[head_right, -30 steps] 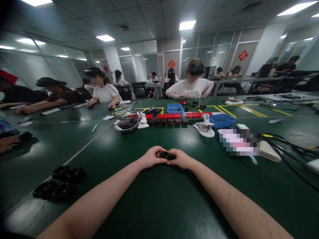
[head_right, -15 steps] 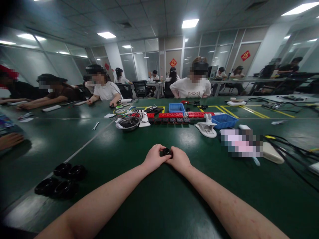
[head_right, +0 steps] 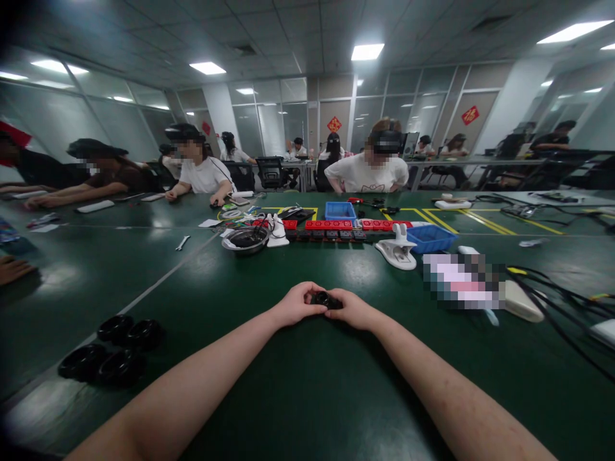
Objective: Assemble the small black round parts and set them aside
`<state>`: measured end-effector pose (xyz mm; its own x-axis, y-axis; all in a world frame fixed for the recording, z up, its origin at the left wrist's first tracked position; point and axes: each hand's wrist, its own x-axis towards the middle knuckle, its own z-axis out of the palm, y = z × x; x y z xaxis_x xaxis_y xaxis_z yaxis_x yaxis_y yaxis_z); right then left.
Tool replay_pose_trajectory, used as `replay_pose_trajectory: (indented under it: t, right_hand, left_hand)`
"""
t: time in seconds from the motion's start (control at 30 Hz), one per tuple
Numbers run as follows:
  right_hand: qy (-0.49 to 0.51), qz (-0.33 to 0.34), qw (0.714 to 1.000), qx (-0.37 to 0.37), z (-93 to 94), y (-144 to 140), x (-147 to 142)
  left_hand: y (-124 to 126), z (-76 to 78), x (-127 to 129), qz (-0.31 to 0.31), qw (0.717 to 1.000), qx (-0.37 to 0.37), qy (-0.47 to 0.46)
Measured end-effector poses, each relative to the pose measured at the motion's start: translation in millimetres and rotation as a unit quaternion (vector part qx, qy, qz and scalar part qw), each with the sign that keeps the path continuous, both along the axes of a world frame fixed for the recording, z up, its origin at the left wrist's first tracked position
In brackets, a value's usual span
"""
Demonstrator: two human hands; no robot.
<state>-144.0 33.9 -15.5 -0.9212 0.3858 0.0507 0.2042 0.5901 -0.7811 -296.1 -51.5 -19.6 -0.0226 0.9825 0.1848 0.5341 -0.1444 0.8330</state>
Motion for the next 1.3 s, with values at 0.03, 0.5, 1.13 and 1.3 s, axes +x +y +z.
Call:
replay_pose_trajectory:
  t: [0.03,0.5,1.13,1.3]
  right_hand:
    - [-0.004,0.003,1.0,-0.006,0.5,0.6,0.0]
    - [-0.023,-0.03,0.999,0.003,-3.1,2.6,-1.0]
    - [-0.055,-0.231,0.942,0.239,-14.4,-20.3,-16.0]
    - [0.002,-0.059,0.988,0.143,-7.5,-7.1,-0.4]
  left_hand:
    - [0.2,-0.1,-0.1,0.0,1.0,-0.002,-0.001]
    - [1.2,-0.6,-0.9,-0.003,1.0,-0.005,0.0]
    - [0.5,-2.8,15.9,0.147,0.986,0.043,0.071]
    - [-0.5,-4.0,0.8,-0.001,1.0,-0.009,0.006]
